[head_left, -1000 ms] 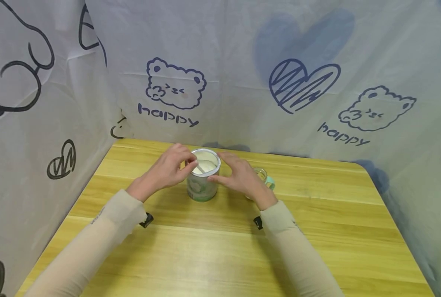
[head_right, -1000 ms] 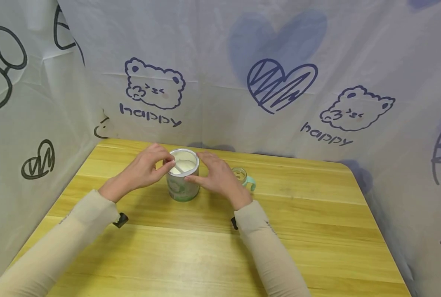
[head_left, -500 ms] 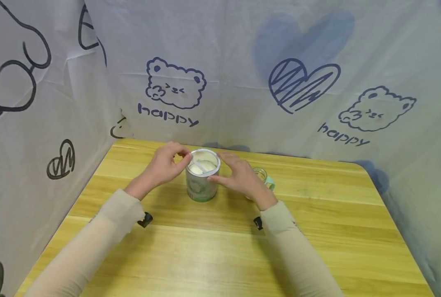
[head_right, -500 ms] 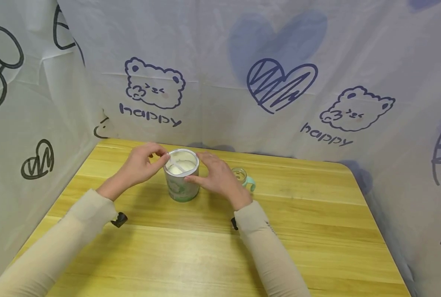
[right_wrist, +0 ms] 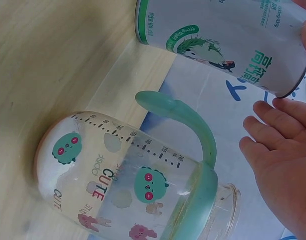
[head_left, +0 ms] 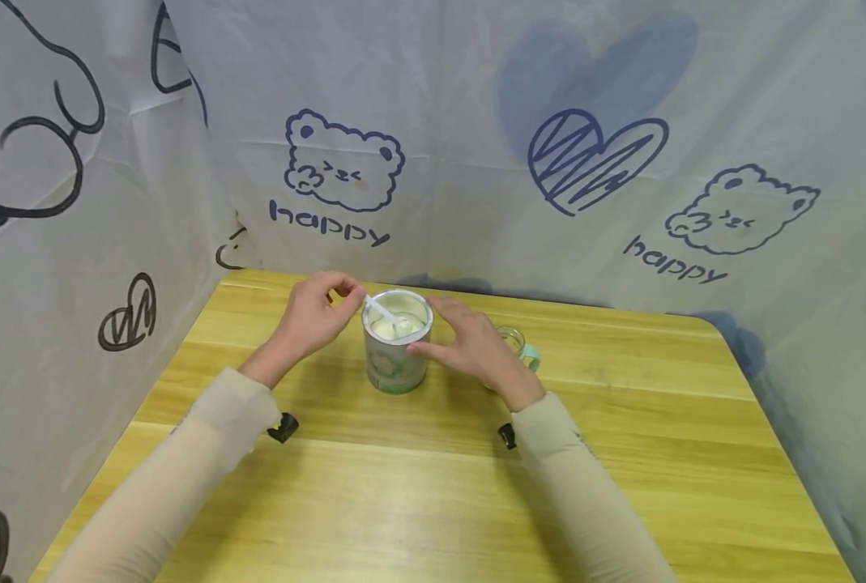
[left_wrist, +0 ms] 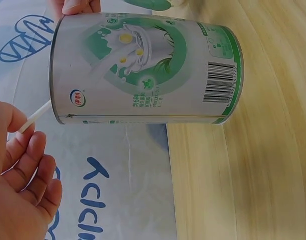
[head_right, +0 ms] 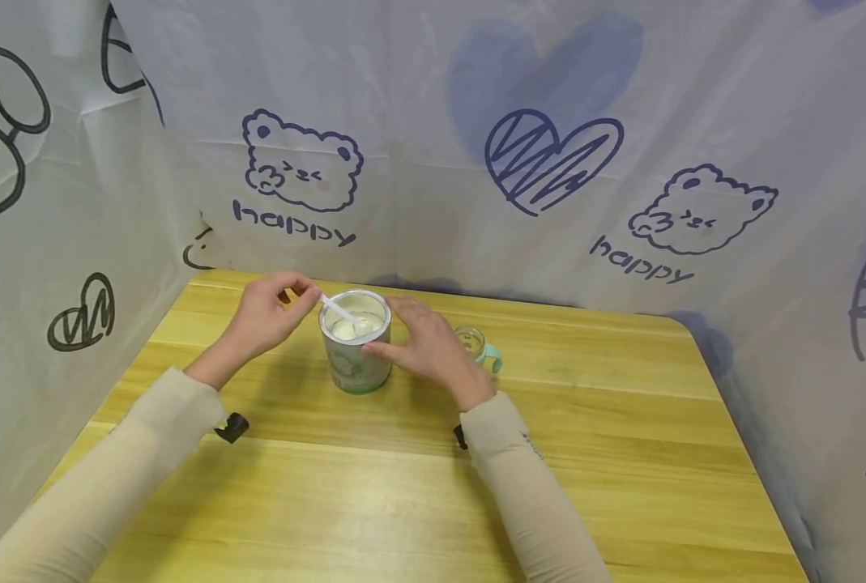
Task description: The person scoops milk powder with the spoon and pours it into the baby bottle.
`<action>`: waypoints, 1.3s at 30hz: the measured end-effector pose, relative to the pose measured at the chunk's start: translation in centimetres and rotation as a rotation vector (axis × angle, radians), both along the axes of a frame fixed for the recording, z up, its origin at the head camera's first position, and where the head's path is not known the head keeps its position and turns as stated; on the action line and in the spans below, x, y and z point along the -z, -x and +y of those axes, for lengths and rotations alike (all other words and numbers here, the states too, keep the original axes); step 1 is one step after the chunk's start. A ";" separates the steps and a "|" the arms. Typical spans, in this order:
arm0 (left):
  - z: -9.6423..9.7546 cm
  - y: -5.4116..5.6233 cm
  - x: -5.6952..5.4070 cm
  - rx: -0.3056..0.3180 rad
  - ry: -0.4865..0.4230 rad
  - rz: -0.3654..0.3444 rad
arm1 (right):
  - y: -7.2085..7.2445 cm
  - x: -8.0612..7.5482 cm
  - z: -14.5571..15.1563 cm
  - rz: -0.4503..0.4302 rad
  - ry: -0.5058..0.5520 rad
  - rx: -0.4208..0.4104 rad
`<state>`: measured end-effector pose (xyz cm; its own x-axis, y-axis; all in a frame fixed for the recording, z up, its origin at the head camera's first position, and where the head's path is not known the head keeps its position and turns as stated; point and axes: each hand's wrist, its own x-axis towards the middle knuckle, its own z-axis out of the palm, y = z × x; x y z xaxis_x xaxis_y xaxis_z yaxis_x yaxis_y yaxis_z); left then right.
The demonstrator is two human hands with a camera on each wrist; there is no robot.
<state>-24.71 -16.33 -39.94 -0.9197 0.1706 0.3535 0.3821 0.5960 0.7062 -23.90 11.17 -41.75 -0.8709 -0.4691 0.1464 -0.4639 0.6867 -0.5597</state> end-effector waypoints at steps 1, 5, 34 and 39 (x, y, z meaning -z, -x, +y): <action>0.0 0.0 0.0 -0.005 -0.005 -0.004 | 0.0 0.0 0.0 0.000 -0.002 0.000; -0.1 0.0 0.0 -0.018 -0.020 -0.019 | -0.1 -0.1 0.1 -0.003 -0.004 0.003; -0.4 0.4 -1.7 -0.113 -0.396 -0.359 | -0.6 -1.0 3.1 0.037 -0.051 0.058; 0.3 0.6 -1.9 -0.085 -0.448 -0.407 | -1.0 -0.9 4.5 0.013 -0.052 0.099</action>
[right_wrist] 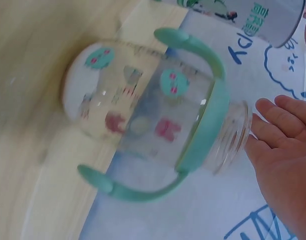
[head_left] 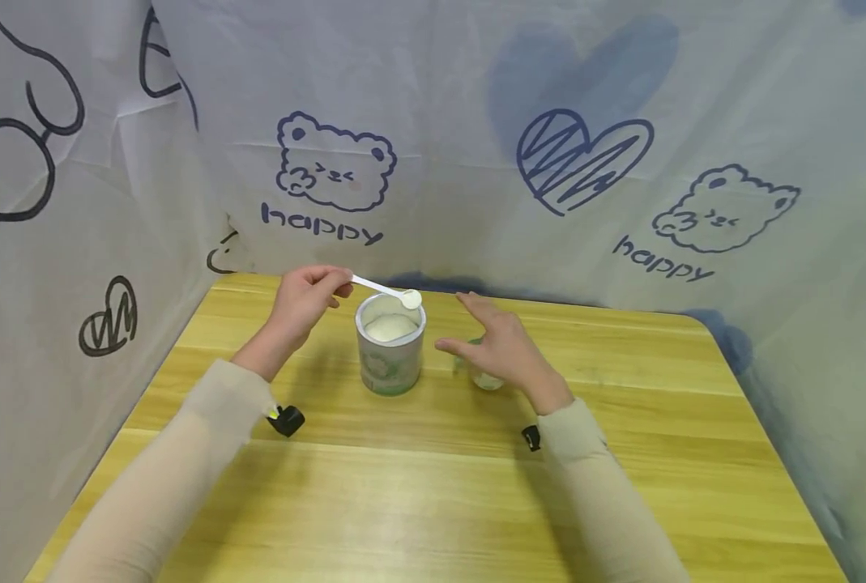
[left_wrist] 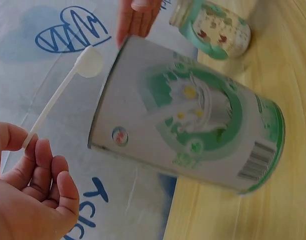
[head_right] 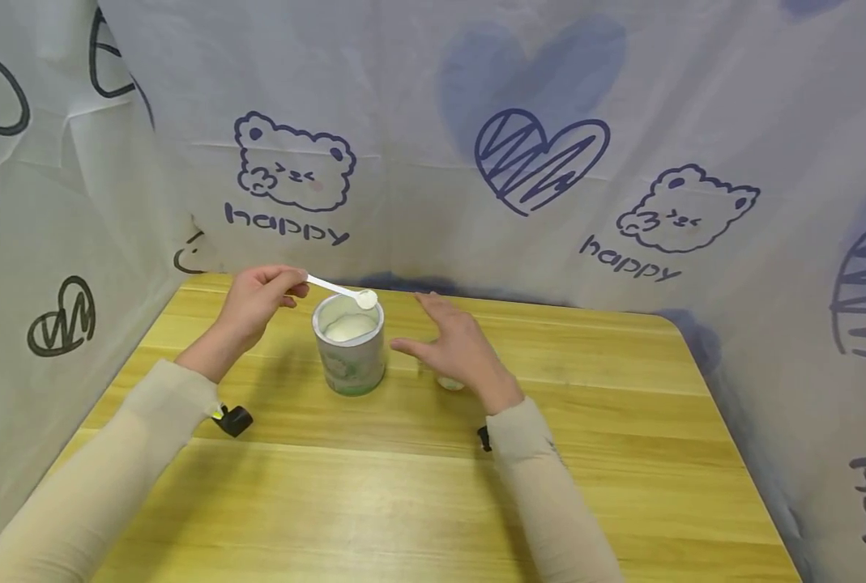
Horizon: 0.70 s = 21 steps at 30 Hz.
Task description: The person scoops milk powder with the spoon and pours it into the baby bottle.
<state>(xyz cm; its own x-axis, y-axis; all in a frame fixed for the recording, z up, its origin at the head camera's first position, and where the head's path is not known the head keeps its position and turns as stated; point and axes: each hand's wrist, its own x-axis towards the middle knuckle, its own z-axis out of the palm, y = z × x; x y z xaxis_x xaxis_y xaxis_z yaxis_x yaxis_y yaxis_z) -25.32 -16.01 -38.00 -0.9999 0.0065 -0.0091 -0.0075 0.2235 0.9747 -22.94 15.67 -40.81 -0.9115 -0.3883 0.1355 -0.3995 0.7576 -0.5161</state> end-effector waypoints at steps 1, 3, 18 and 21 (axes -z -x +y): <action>0.2 0.1 0.0 0.004 -0.011 -0.009 | -0.1 0.0 0.3 -0.005 0.002 0.008; 0.6 0.2 -0.1 0.012 -0.027 -0.026 | -0.1 0.0 0.9 -0.015 0.006 0.021; 4.2 1.0 -0.7 0.084 -0.147 -0.051 | -0.7 0.7 4.4 -0.017 0.013 0.088; 4.9 1.1 -0.9 0.099 -0.151 -0.052 | -0.8 1.0 4.9 -0.016 0.018 0.093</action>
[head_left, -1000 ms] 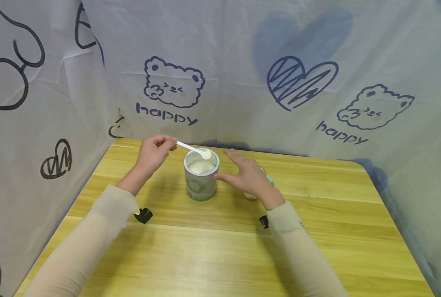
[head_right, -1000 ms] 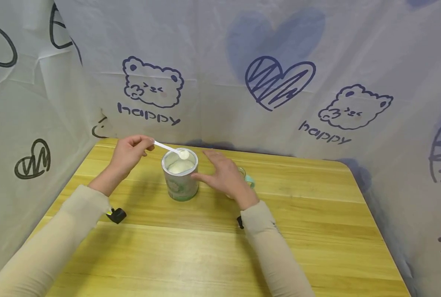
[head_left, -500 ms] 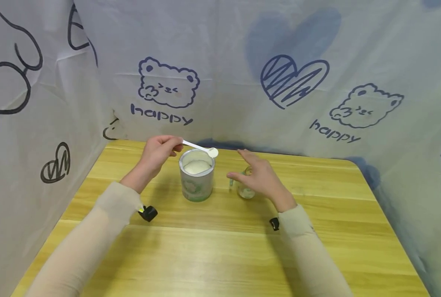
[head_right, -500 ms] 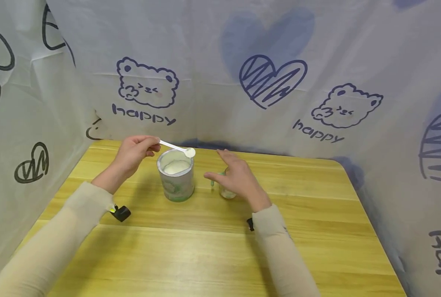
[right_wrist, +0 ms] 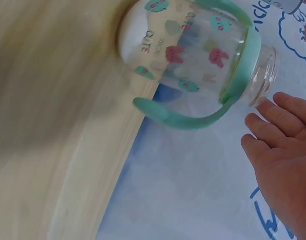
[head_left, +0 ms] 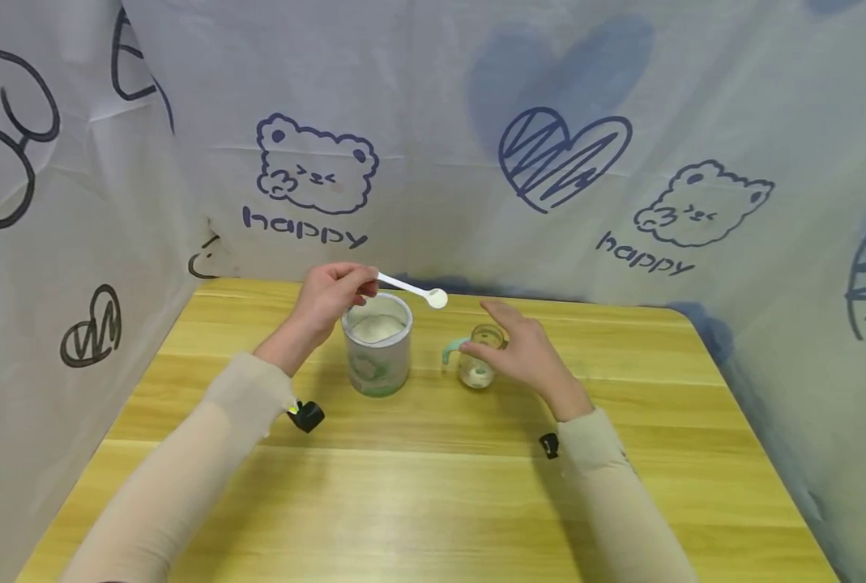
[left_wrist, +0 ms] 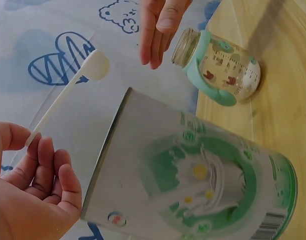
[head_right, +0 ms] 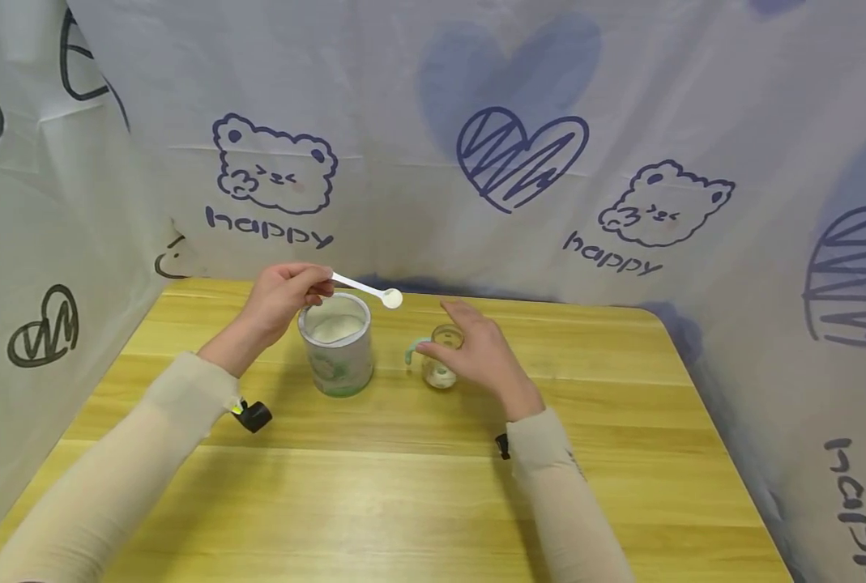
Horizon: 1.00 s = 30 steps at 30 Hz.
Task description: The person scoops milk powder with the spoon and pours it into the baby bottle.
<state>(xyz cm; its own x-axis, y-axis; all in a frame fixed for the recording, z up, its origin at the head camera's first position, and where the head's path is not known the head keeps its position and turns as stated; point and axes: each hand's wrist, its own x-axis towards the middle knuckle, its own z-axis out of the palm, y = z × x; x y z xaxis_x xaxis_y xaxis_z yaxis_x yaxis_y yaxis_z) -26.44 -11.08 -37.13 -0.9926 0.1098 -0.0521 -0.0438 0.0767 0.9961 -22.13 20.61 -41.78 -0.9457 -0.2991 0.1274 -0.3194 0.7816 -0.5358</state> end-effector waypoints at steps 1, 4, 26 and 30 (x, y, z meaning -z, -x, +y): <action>0.2 0.0 0.0 0.005 0.000 0.001 | 0.0 0.1 0.1 -0.002 0.000 0.002; 0.7 -0.1 -0.2 0.020 0.006 0.010 | -0.1 0.3 0.5 -0.014 -0.002 0.010; 4.0 -0.3 0.7 0.079 0.033 0.079 | -0.4 2.4 2.0 -0.037 -0.018 0.034; 4.5 -0.5 1.0 0.080 0.044 0.089 | -0.4 2.6 2.1 -0.036 -0.024 0.042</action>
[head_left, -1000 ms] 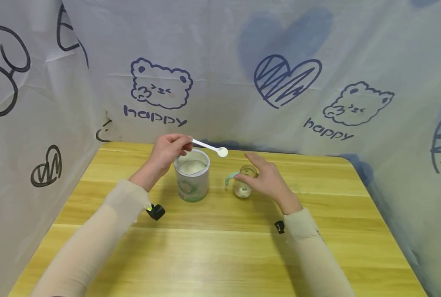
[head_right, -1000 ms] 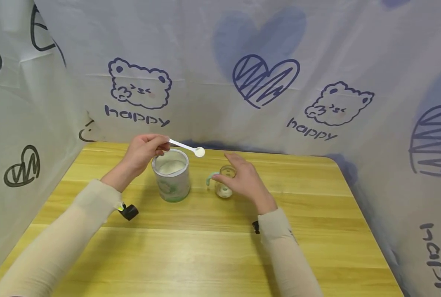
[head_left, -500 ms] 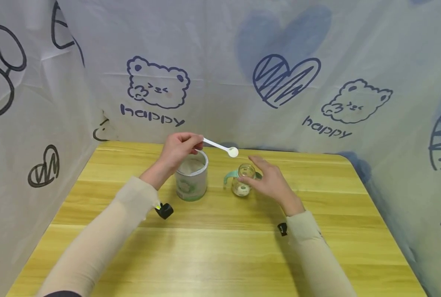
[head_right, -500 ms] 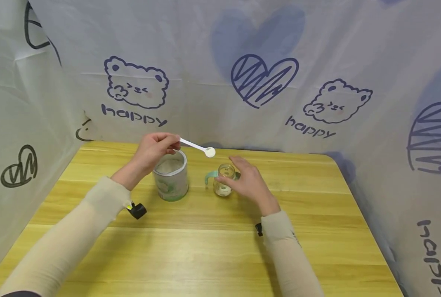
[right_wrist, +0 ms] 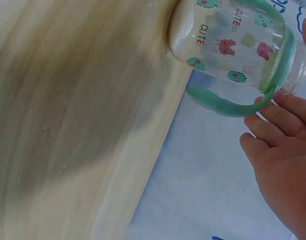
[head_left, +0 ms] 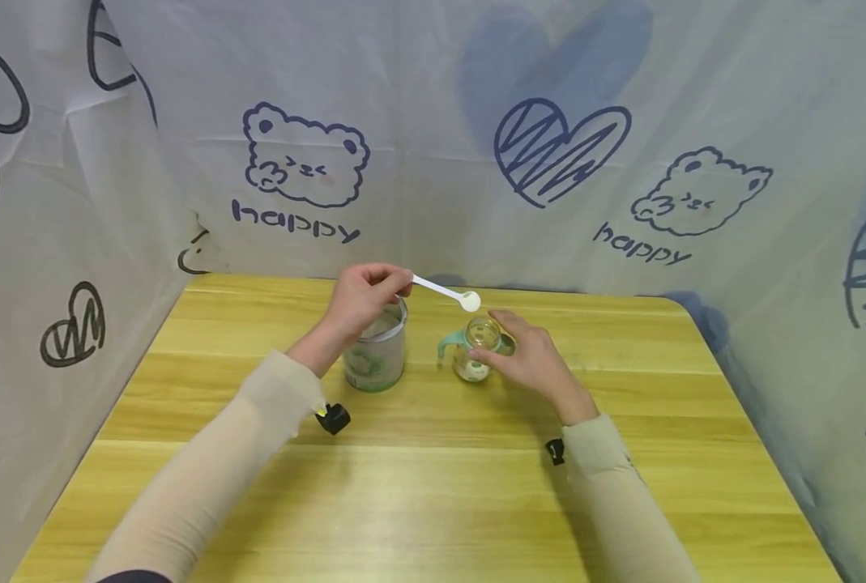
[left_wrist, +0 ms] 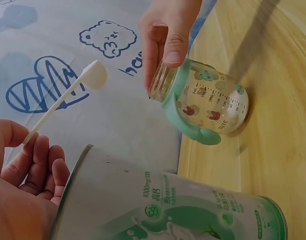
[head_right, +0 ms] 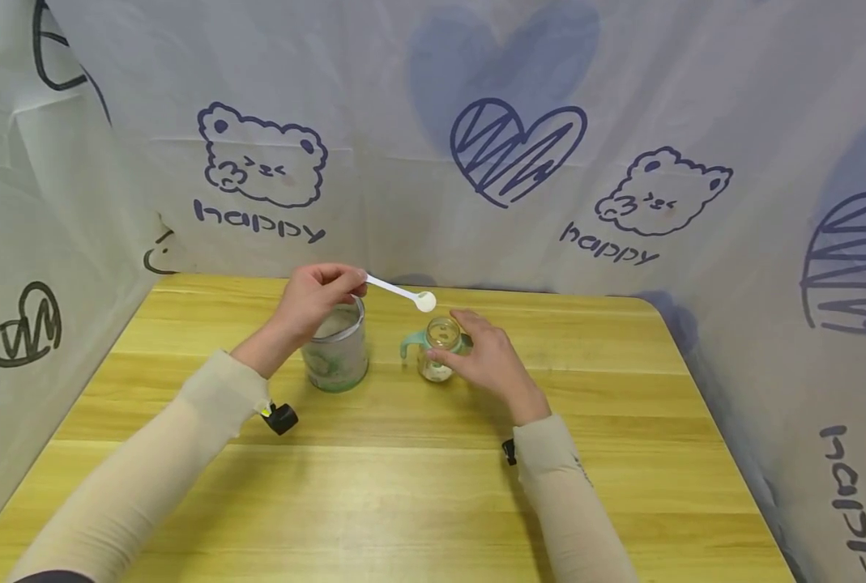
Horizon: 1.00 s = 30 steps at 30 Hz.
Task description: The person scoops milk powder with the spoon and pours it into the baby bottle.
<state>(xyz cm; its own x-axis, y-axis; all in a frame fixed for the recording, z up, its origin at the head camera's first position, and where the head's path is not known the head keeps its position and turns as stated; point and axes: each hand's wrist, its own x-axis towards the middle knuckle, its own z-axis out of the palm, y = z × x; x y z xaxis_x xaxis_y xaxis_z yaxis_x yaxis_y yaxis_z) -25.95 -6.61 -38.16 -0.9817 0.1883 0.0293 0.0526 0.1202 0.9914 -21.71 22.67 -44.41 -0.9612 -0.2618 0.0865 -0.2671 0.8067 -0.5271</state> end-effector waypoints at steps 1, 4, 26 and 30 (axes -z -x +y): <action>0.1 0.0 0.0 -0.001 -0.004 0.003 | 0.0 0.0 0.0 0.002 -0.003 0.000; 0.4 -0.2 0.1 -0.007 -0.015 0.014 | 0.0 0.0 -0.1 -0.001 -0.005 0.000; 1.1 -0.6 0.2 0.015 0.097 0.037 | 0.2 0.7 0.4 -0.018 0.064 0.018; 1.4 -0.5 0.2 0.013 0.136 0.049 | 0.2 0.9 0.5 -0.015 0.075 0.025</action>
<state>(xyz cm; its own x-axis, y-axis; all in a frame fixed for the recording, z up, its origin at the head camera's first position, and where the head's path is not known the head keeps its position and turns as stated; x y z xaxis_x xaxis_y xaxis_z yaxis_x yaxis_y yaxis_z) -25.42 -5.25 -38.33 -0.9771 0.2066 0.0504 0.1030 0.2522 0.9622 -21.91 23.13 -45.33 -0.9686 -0.2315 0.0908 -0.2395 0.7711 -0.5899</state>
